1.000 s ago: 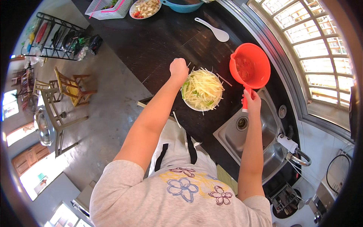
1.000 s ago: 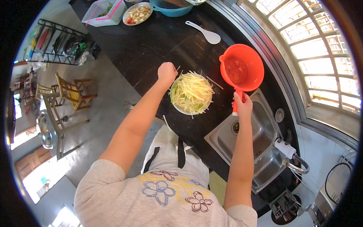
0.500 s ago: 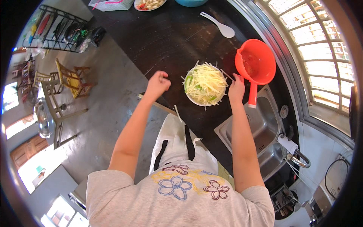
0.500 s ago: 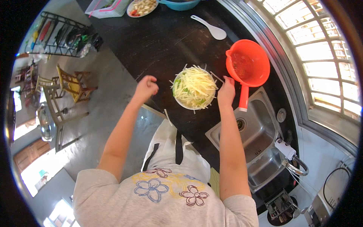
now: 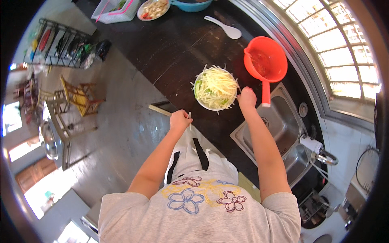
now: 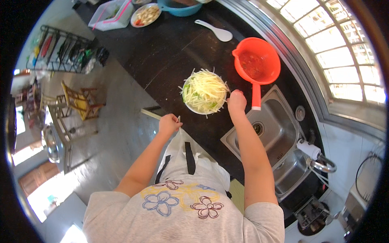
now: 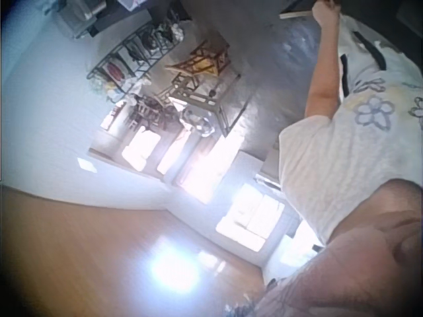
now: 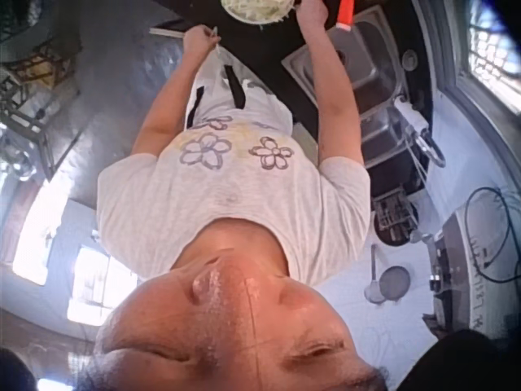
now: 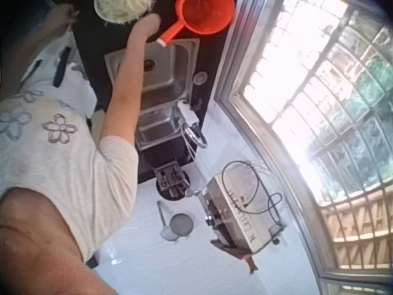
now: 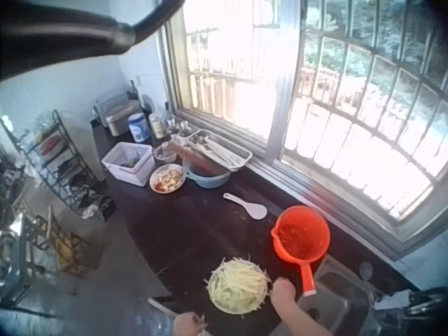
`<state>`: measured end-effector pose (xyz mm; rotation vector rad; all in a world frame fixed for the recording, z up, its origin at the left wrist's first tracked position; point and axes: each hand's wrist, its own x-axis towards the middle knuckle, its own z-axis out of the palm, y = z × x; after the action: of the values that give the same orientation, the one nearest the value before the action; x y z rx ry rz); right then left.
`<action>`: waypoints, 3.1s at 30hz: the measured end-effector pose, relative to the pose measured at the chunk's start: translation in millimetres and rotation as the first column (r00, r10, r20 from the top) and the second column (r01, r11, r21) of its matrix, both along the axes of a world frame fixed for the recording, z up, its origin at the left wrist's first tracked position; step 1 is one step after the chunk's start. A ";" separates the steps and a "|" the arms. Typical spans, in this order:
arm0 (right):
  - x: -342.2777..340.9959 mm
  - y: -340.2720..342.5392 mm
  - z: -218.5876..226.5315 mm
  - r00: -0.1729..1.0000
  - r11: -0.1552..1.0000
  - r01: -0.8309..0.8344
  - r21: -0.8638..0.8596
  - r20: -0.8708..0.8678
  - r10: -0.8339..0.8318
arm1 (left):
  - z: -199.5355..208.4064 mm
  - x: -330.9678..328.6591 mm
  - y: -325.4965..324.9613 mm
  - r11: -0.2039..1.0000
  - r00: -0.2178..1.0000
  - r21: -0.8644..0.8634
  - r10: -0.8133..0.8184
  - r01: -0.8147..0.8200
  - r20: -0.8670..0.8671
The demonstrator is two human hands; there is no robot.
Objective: The person washes shredded vegetables in a colander under running water, then transfers them to a bowl. They stir-fry meat and vegetables in a wok using a spatula, add water from a plate, and stir a pot of soup. The person cleans the countertop with a cloth and handles various containers and ingredients.
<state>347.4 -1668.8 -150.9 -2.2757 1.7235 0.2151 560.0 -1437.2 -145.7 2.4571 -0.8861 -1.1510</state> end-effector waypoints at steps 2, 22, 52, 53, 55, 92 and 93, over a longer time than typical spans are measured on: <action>-7.0 8.4 16.7 1.000 0.995 0.020 0.102 -0.011 -0.019 | 3.0 2.0 -4.1 0.997 0.998 0.059 -0.058 0.058 -0.004; -502.7 77.3 34.1 -0.470 0.058 0.820 0.570 0.728 -0.500 | 96.9 -333.6 -145.7 0.938 0.315 -0.120 -0.227 0.326 -0.922; -477.6 70.8 -8.9 -0.513 0.434 0.466 0.771 0.635 -0.578 | 48.8 -452.8 -189.7 0.998 0.028 -0.028 -0.026 -0.052 -0.999; -446.1 78.3 22.9 -0.344 0.553 0.408 0.727 0.683 -0.644 | 38.1 -446.8 -185.7 0.996 0.062 -0.051 -0.046 -0.079 -0.997; -418.4 89.0 47.1 -0.074 0.706 0.320 0.632 0.760 -0.646 | 35.9 -454.5 -179.7 0.990 0.149 -0.102 -0.087 -0.097 -0.985; -325.0 162.9 -4.2 0.087 0.736 0.517 0.437 0.828 -0.554 | 44.6 -316.1 -122.7 0.375 0.749 -0.667 -0.486 0.643 0.449; -297.6 166.9 -4.2 0.101 0.754 0.453 0.475 0.813 -0.573 | 50.3 -284.7 -128.1 0.377 0.833 -0.765 -0.419 0.522 0.362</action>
<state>49.8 -1501.9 -155.1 -0.9901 1.5168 -0.9950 275.3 -1565.3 -95.4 1.4460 -1.7623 -0.4506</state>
